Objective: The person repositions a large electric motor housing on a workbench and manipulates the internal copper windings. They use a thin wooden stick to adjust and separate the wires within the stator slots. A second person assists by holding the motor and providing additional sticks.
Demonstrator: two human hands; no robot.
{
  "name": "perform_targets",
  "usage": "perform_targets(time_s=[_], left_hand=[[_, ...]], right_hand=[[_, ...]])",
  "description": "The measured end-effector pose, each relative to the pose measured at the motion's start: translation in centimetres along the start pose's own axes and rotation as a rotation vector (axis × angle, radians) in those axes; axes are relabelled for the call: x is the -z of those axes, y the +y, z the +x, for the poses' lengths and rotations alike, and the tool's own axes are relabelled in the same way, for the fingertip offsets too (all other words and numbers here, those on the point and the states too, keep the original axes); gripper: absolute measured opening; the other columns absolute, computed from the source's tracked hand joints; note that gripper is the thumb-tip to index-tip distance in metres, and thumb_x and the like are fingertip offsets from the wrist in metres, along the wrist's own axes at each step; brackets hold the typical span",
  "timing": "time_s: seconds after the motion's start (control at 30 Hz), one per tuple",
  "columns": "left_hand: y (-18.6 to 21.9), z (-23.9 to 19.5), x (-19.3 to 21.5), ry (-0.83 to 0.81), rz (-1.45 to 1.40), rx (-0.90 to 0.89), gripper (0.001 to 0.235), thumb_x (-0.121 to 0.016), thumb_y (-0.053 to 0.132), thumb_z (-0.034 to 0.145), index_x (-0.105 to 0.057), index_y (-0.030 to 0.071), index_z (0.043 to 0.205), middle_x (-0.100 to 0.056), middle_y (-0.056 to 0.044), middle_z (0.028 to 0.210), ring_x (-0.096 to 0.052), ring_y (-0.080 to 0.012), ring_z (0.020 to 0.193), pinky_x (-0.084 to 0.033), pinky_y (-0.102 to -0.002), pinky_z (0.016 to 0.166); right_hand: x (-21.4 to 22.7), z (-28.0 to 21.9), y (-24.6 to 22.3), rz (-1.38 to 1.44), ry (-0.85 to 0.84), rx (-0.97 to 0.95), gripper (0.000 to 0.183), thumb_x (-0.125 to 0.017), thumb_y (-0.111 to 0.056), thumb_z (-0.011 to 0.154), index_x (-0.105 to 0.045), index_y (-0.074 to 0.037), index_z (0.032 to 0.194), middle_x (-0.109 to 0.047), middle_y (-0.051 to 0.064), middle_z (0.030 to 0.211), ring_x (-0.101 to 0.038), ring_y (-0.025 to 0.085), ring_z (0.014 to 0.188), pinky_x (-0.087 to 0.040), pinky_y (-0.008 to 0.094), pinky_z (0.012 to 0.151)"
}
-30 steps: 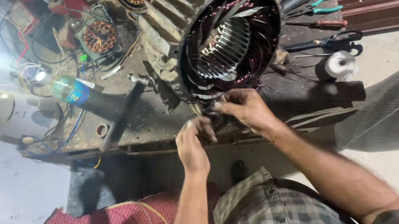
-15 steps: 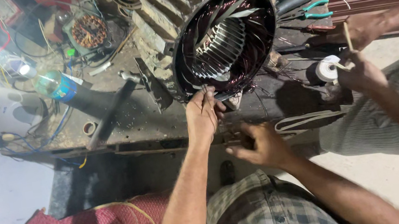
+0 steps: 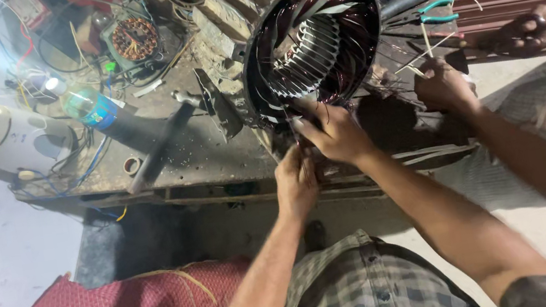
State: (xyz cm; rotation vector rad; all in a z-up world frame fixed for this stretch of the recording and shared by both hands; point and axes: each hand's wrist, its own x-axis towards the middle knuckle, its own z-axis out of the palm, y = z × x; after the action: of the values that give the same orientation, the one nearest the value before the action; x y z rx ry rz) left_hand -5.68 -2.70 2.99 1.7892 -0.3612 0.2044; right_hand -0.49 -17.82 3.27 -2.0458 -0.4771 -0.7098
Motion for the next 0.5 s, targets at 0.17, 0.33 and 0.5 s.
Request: perform_targets(time_s=[0.17,0.33,0.5], left_hand=[[-1.2,-4.2,-1.9,-0.03,-0.316,0.329,0.021,-0.051,0.009,0.102,-0.067,0.002,0.114,-0.059,-0.004,0.071,-0.052,-0.0121,0.06,-0.045,-0.03,0.056],[-3.0,-8.8,-1.1,-0.184,0.042,0.102,0.013,-0.058,0.004,0.093,-0.068,-0.004,0.092,-0.068,-0.013,0.082,-0.063,-0.0219,0.073,-0.051,-0.04,0.069],[-4.9,-6.6,1.8,-0.008,0.546,-0.708,0.011,-0.058,0.008,0.097,-0.068,0.004,0.1,-0.071,-0.01,0.099,-0.065,-0.0239,0.092,-0.053,-0.037,0.084]], right_hand=[[-2.7,3.8,-0.1,-0.143,-0.115,0.009,0.035,-0.062,-0.012,0.097,-0.066,-0.001,0.13,-0.074,0.022,0.11,-0.073,0.037,0.097,-0.057,0.042,0.084],[-2.4,5.0,1.9,-0.137,-0.26,-0.252,0.027,-0.062,-0.012,0.095,-0.074,-0.008,0.119,-0.077,0.016,0.106,-0.074,0.031,0.091,-0.058,0.039,0.083],[-1.3,2.0,2.1,0.203,-0.156,-0.425,0.026,-0.065,-0.011,0.088,-0.078,-0.006,0.111,-0.08,0.016,0.108,-0.073,0.025,0.096,-0.055,0.035,0.085]])
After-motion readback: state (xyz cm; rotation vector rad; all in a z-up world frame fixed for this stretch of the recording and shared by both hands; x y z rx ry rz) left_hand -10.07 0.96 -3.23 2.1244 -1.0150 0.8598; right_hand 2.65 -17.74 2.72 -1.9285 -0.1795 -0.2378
